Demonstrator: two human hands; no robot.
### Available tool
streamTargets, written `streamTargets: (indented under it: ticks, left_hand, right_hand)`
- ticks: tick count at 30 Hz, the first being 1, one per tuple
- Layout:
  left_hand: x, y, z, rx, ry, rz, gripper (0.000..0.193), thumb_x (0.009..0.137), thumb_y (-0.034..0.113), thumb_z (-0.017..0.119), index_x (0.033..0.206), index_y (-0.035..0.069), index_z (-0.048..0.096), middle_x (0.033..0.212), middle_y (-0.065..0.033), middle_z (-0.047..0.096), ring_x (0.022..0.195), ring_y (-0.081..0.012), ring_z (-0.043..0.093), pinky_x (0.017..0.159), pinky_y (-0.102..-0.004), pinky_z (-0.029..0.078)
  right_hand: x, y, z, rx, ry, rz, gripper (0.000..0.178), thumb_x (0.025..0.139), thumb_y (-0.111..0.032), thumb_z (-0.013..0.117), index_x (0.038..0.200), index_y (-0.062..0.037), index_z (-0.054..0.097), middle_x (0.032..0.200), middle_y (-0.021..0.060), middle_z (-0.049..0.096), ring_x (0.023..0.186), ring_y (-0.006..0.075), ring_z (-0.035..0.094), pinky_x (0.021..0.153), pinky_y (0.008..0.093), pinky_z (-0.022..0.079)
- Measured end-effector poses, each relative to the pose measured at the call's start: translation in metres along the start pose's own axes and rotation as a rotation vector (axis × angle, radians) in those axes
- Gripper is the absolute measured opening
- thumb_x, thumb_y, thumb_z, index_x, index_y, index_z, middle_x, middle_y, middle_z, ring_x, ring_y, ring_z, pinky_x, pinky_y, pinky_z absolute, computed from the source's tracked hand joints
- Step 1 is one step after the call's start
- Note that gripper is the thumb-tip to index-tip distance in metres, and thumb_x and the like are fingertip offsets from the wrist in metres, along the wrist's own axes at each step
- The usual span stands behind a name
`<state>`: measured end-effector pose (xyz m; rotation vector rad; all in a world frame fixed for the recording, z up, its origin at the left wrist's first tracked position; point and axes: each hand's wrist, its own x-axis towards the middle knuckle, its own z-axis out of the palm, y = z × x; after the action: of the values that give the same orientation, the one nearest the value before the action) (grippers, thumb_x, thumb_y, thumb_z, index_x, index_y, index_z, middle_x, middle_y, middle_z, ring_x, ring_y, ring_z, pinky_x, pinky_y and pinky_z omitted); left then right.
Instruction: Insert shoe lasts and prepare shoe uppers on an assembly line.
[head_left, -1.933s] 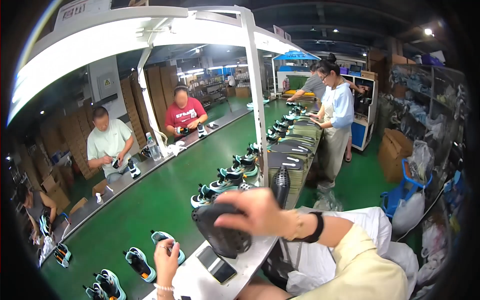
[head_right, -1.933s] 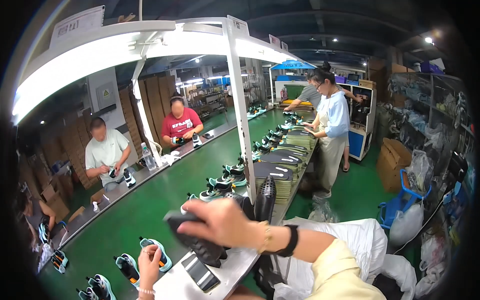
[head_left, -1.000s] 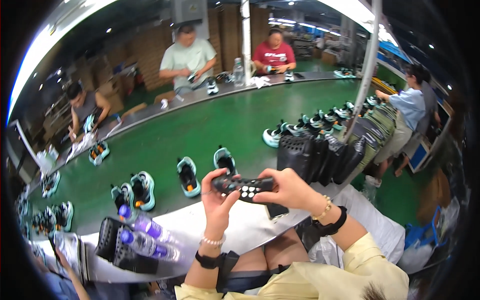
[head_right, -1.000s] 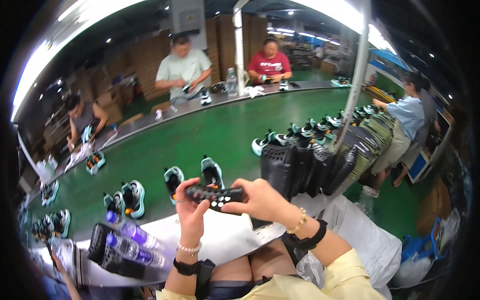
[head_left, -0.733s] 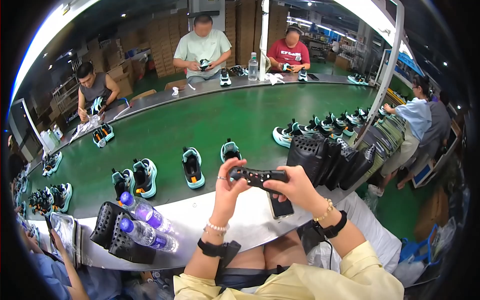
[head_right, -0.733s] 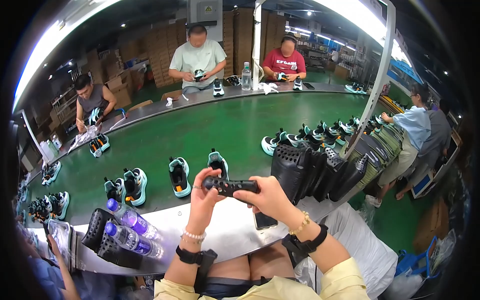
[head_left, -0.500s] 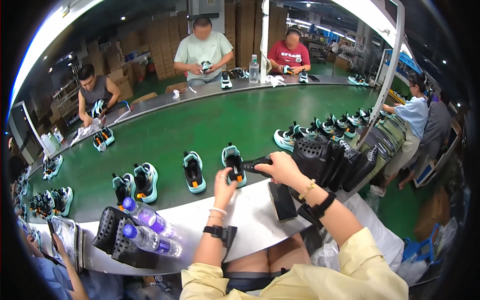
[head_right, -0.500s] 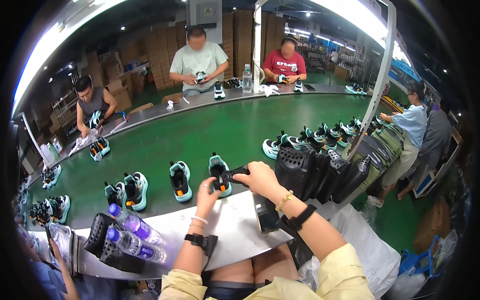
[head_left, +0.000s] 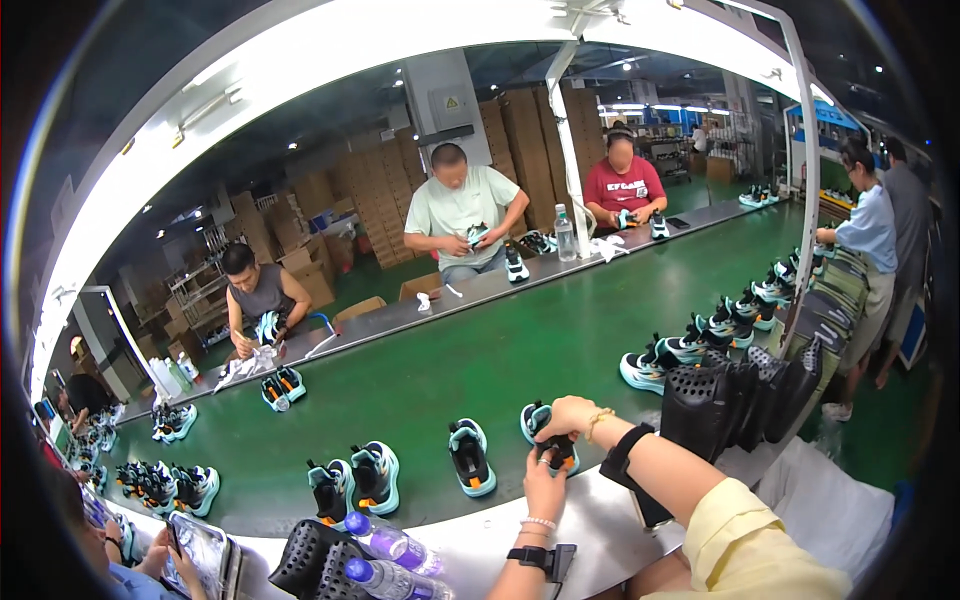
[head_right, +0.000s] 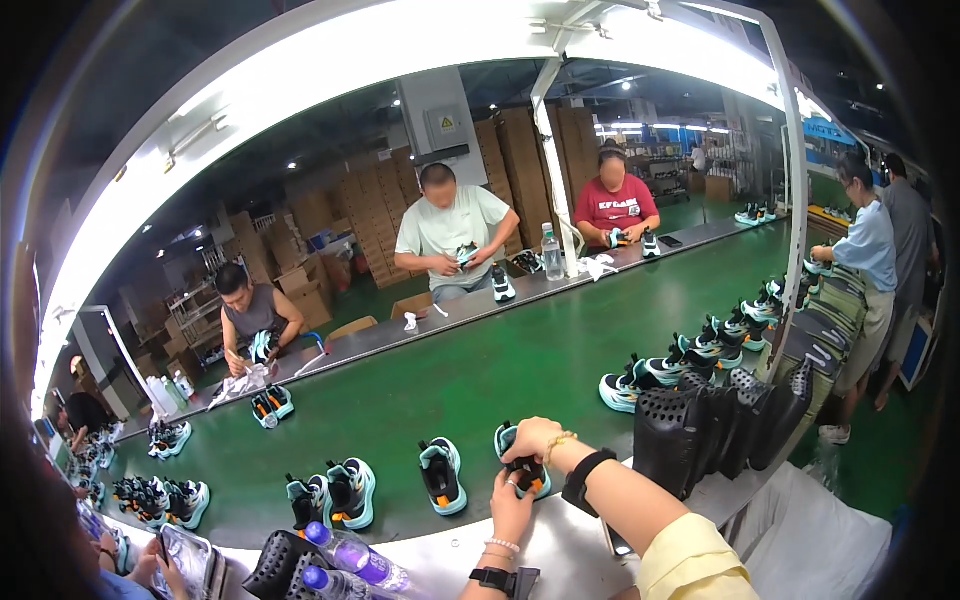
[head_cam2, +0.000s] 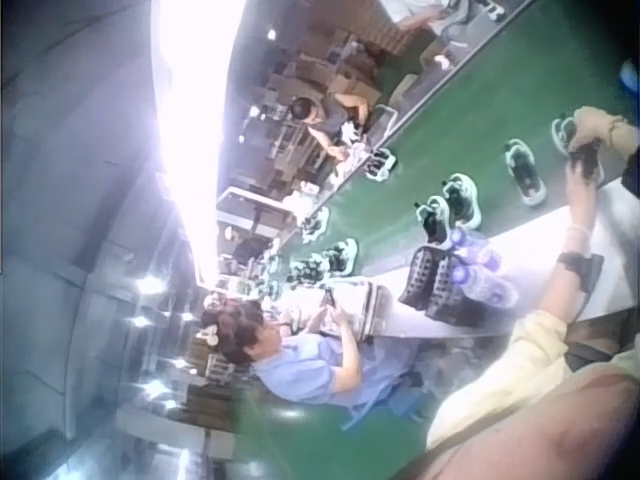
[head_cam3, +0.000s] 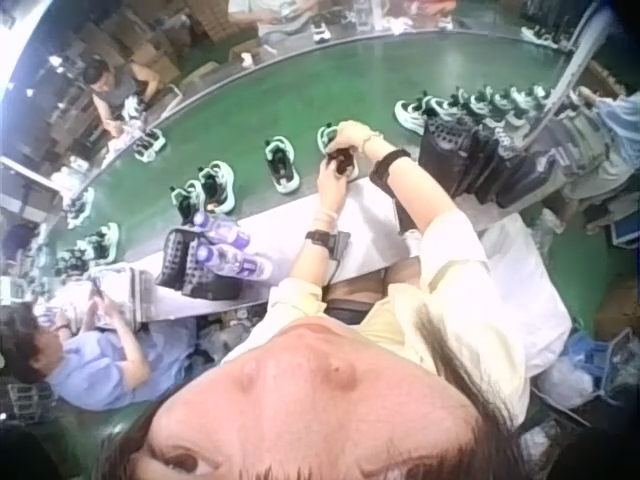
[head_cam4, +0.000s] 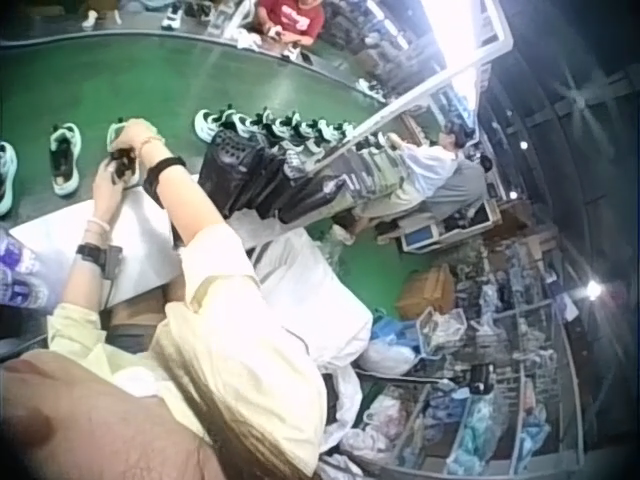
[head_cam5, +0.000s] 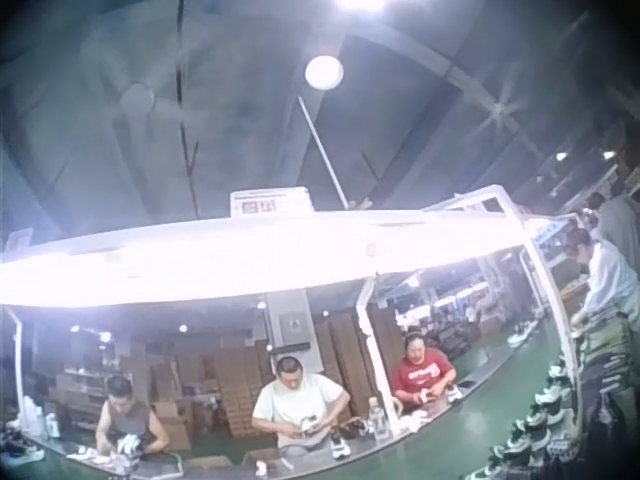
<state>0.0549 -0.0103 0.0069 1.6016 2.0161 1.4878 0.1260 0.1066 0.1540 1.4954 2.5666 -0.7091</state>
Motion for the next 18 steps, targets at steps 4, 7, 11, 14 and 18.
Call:
streamTargets:
  ticks: [4,7,11,14,18]
  left_hand:
    - [0.004,0.004,0.002,0.004,-0.009,-0.015,0.038,0.078,0.015,0.072,0.114,0.008,0.064,0.132,-0.0201,0.053,0.113,-0.0403,0.057,0.095,-0.0448,0.048]
    - [0.006,0.002,0.004,0.006,-0.003,-0.026,0.039,0.078,0.015,0.072,0.115,0.007,0.064,0.132,-0.0199,0.054,0.112,-0.04,0.058,0.094,-0.0449,0.048]
    - [0.006,-0.019,0.009,0.032,0.015,0.005,0.041,0.079,0.018,0.072,0.117,0.007,0.064,0.136,-0.0245,0.049,0.109,-0.0426,0.059,0.092,-0.0466,0.049]
    - [0.005,-0.026,0.015,-0.006,-0.002,0.007,0.041,0.079,0.018,0.072,0.117,0.004,0.064,0.137,-0.025,0.049,0.109,-0.0429,0.06,0.092,-0.0468,0.049]
    - [0.002,-0.025,0.013,0.001,0.035,-0.018,0.04,0.079,0.017,0.071,0.116,0.002,0.064,0.135,-0.0252,0.052,0.11,-0.0423,0.059,0.093,-0.0458,0.049]
  right_hand:
    - [0.019,0.005,0.002,0.028,0.011,0.042,0.035,0.067,-0.036,0.082,0.08,-0.0054,0.074,0.067,0.0069,0.07,0.061,0.019,0.069,0.061,0.0312,0.056]
    - [0.018,-0.008,0.034,-0.173,0.389,0.012,0.018,0.073,-0.021,0.076,0.086,-0.008,0.076,0.088,0.0111,0.074,0.082,0.0248,0.073,0.07,0.0353,0.059]
    - [0.025,-0.019,0.068,-0.209,0.493,0.001,0.011,0.079,-0.015,0.07,0.085,-0.0075,0.075,0.088,0.01,0.074,0.083,0.0241,0.073,0.07,0.0338,0.059]
    - [0.043,-0.01,0.09,-0.199,0.522,0.034,0.012,0.078,-0.016,0.072,0.087,-0.0095,0.075,0.091,0.0094,0.073,0.084,0.023,0.073,0.07,0.0329,0.059]
    - [0.058,-0.014,0.095,-0.177,0.431,0.064,0.013,0.075,-0.017,0.074,0.085,-0.0088,0.075,0.089,0.0112,0.074,0.086,0.0249,0.073,0.072,0.0347,0.059]
